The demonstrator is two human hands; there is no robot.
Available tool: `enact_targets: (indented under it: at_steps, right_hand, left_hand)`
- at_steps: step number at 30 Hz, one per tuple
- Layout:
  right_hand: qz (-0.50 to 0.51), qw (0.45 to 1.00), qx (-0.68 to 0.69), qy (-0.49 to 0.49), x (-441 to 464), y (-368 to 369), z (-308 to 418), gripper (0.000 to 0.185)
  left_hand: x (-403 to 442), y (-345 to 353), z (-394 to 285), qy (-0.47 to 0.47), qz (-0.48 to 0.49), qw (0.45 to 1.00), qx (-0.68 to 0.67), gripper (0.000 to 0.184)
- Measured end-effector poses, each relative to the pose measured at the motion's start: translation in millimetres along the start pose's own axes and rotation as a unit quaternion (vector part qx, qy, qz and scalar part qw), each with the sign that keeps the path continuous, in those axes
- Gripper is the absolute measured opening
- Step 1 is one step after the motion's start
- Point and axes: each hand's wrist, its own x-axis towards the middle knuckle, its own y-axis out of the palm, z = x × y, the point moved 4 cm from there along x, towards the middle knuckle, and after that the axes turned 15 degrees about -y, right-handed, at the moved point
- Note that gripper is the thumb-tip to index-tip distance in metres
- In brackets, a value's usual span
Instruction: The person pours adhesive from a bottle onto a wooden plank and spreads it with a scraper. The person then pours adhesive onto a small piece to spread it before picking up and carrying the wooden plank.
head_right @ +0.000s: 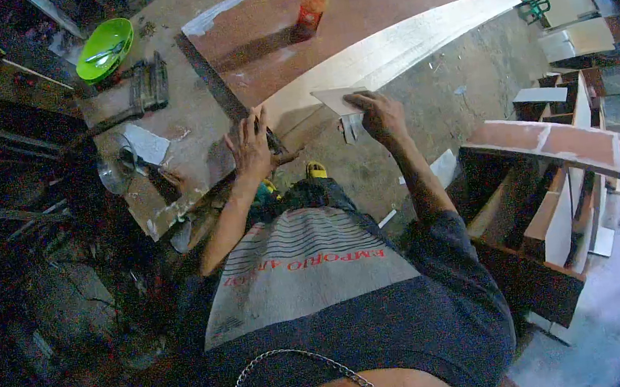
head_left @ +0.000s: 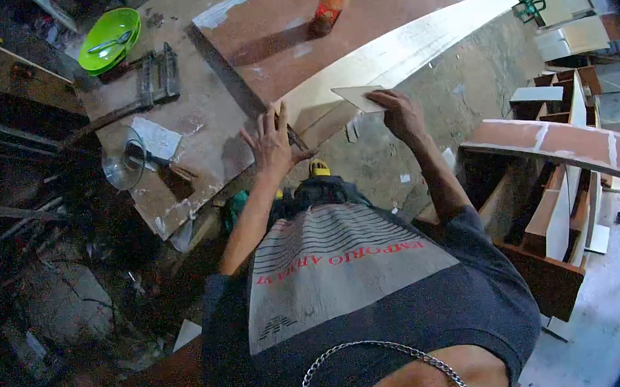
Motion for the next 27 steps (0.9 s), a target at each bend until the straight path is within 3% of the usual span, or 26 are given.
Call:
enact_targets:
  at_steps: [2, 10, 14, 16, 18, 20, 21, 23, 25, 27]
  right_hand:
    - [-0.046, 0.998, -0.003, -0.038, 10, 28, -29, 0.045]
    - [-0.040, 0.995, -0.085, -0.037, 21, 53, -58, 0.045]
    - [0.033, 0.998, -0.038, -0.044, -8, 56, 0, 0.040]
    - [0.001, 0.987, -0.066, -0.144, -27, 51, 33, 0.043]
    - [0.030, 0.987, -0.049, -0.148, -31, 44, 41, 0.044]
    - [0.057, 0.994, 0.036, -0.084, -25, 43, 21, 0.040]
    - [0.028, 0.994, 0.108, -0.003, -18, 40, 1, 0.038]
    - [0.040, 0.997, -0.017, 0.059, 14, 23, -32, 0.036]
    - [0.029, 0.992, -0.075, 0.100, 30, 36, -95, 0.038]
    - [0.050, 0.984, -0.093, 0.144, 49, 18, -98, 0.035]
  left_hand:
    - [-1, -8, -3, -0.011, 0.009, 1.000, -0.001, 0.137]
    - [-4, -5, 0, -0.027, 0.008, 0.999, -0.039, 0.137]
    - [-1, 0, 3, -0.041, 0.020, 0.998, -0.038, 0.138]
    - [0, 4, 3, -0.042, 0.020, 0.998, -0.039, 0.138]
    - [0, 5, 4, -0.047, 0.038, 0.998, -0.018, 0.138]
    - [5, 17, 11, -0.044, 0.033, 0.998, -0.017, 0.138]
    - [4, 23, 13, -0.042, 0.029, 0.999, -0.017, 0.138]
    - [2, 10, 7, -0.044, 0.032, 0.998, -0.026, 0.138]
    - [0, 7, 5, -0.047, 0.033, 0.998, -0.038, 0.139]
    - [-1, 7, 4, -0.054, 0.027, 0.998, -0.012, 0.139]
